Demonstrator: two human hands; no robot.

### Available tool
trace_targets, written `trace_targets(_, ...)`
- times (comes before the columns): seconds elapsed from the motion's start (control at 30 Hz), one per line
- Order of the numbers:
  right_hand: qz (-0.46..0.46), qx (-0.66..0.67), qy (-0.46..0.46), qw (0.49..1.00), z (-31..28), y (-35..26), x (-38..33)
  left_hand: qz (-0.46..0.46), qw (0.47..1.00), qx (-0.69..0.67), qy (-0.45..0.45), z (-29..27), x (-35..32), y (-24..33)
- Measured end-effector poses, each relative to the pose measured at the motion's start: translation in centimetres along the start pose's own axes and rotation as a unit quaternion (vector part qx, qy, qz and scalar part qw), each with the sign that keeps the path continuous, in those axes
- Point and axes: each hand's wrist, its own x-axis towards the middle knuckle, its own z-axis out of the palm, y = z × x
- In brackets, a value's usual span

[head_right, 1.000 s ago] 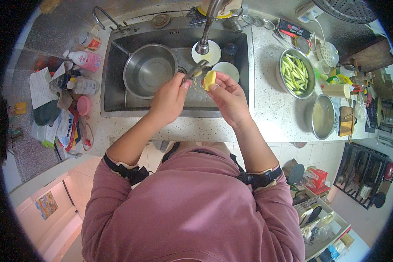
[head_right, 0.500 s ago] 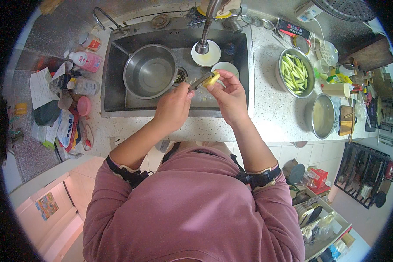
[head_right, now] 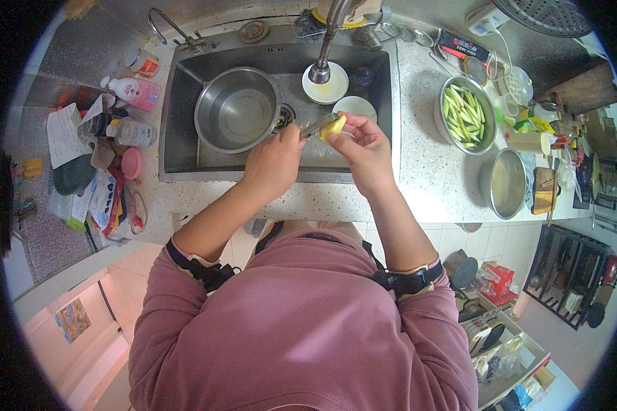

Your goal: The person stirs a pot on the stove, then moves to the sink area to peel a potato with a peeler. The person holds the potato in one hand and uses the peeler in the other to remove the skin over the sink.

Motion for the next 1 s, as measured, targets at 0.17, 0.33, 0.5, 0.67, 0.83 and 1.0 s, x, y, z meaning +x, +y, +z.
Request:
trace_targets(0.17, -0.020, -0.046, 0.011, 0.999, 0.1, 0.3, 0.1, 0.023, 0.999, 0.027, 0.037, 0.4, 0.0, -0.5)
trace_targets(0.33, -0.050, -0.041, 0.010, 0.998, 0.1, 0.7, 0.3, 0.051, 0.990, 0.054, 0.123, 1.2, 0.1, -0.9)
trace_targets(0.5, -0.026, -0.072, -0.018, 0.997, -0.1, 0.4, 0.2, -0.065, 0.989, 0.088, 0.097, 1.1, 1.2, -2.7)
trace_targets(0.67, 0.058, 0.011, -0.047, 0.997, 0.1, -0.1, 0.3, -0.105, 0.993, 0.003, 0.062, 0.3, 1.5, -2.8)
trace_targets(0.83, 0.100, 0.062, -0.033, 0.993, 0.4, 0.1, 0.8, -0.086, 0.993, -0.077, 0.025, 0.3, 0.9, -0.9)
trace_targets(1.0, 0.055, 0.012, -0.018, 0.998, 0.6, 0.6, 0.9, -0.048, 0.996, -0.074, 0.031, 0.1, 0.6, -0.6)
